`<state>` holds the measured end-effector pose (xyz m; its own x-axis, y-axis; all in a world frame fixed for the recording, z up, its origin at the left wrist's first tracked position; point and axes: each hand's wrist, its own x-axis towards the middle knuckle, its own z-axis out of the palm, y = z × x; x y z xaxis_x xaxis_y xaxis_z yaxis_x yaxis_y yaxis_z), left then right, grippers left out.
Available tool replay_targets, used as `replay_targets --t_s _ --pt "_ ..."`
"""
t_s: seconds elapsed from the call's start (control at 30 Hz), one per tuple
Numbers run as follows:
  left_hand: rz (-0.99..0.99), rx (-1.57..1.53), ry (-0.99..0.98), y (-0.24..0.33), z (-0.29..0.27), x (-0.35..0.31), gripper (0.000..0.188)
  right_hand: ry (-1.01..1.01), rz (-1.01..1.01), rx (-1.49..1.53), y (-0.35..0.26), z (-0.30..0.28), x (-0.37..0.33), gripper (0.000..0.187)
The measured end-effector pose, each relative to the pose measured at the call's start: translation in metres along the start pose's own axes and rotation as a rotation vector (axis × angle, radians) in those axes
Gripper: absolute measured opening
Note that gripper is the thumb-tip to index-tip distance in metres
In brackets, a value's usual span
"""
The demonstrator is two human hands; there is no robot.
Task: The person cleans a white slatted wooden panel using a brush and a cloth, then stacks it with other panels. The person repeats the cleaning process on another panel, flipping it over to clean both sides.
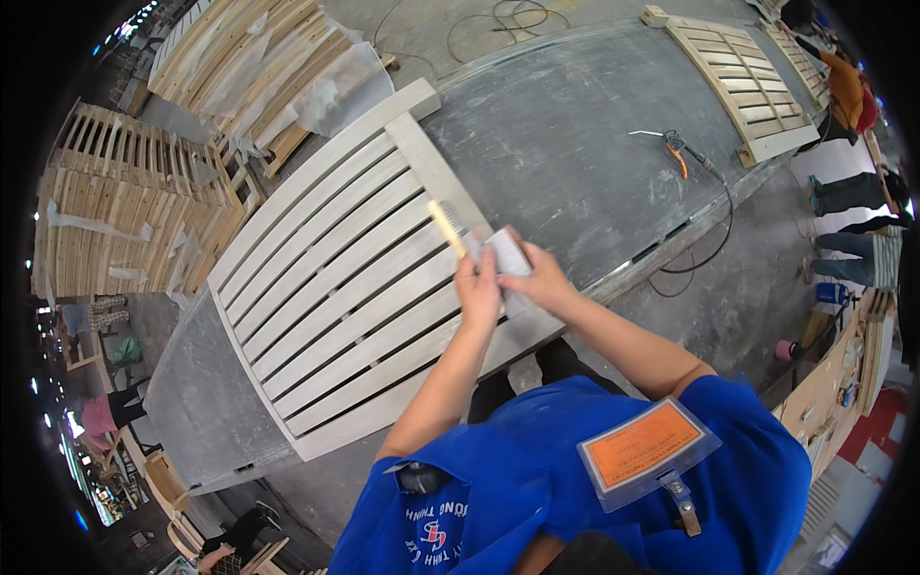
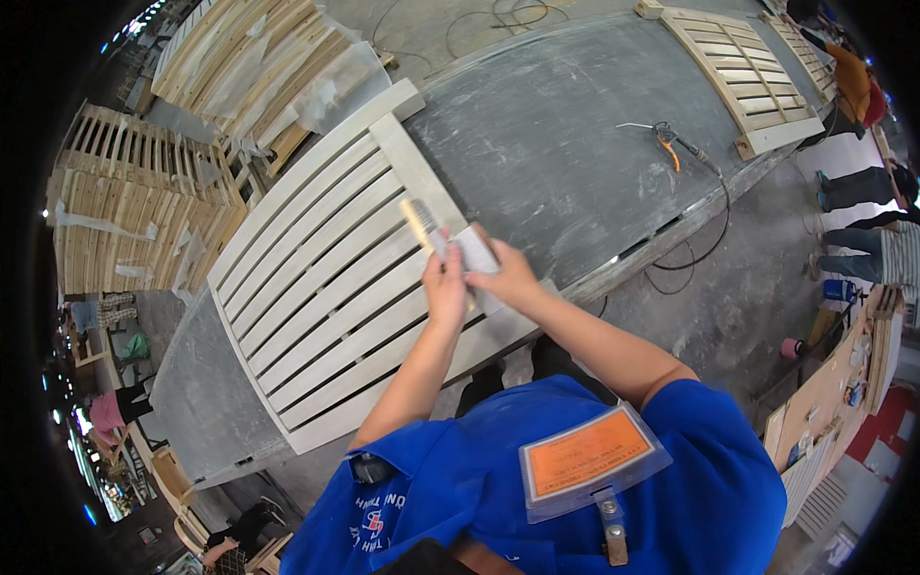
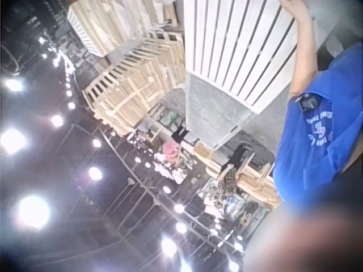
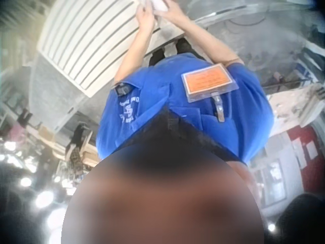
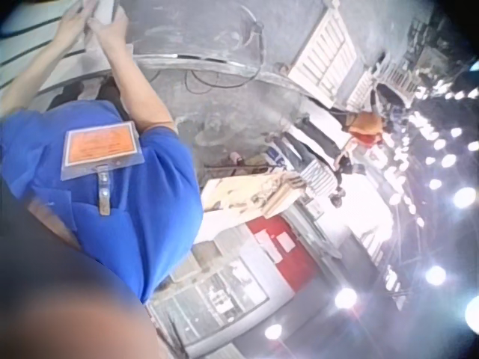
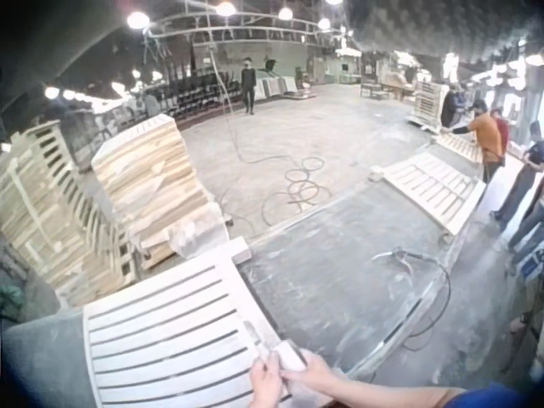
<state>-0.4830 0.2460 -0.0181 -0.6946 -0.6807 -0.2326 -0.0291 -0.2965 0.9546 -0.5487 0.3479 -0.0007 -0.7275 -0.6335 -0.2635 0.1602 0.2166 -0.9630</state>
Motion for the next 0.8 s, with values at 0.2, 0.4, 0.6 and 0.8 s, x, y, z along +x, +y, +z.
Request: replay_targets --t_s 0.2,0.4,0.6,0.8 --pt "-0.076 0.13 -0.283 -0.052 0.134 0.043 0.046 0.196 0.042 0.065 0.038 -0.135 0.026 0.047" --pt "0.01 0.865 -0.322 -0.106 0.194 0.075 0.028 0.555 0.054 -0.496 0.111 -0.232 0.076 0.04" --pt "0.271 0.92 -0.247 -0.123 0.18 0.068 0.014 0.671 0.065 -0.584 0.15 -0.288 0.094 0.04" --pt "0.011 0.767 -0.163 -0.078 0.163 0.047 0.036 0.51 0.193 -0.507 0.137 -0.325 0.118 0.055"
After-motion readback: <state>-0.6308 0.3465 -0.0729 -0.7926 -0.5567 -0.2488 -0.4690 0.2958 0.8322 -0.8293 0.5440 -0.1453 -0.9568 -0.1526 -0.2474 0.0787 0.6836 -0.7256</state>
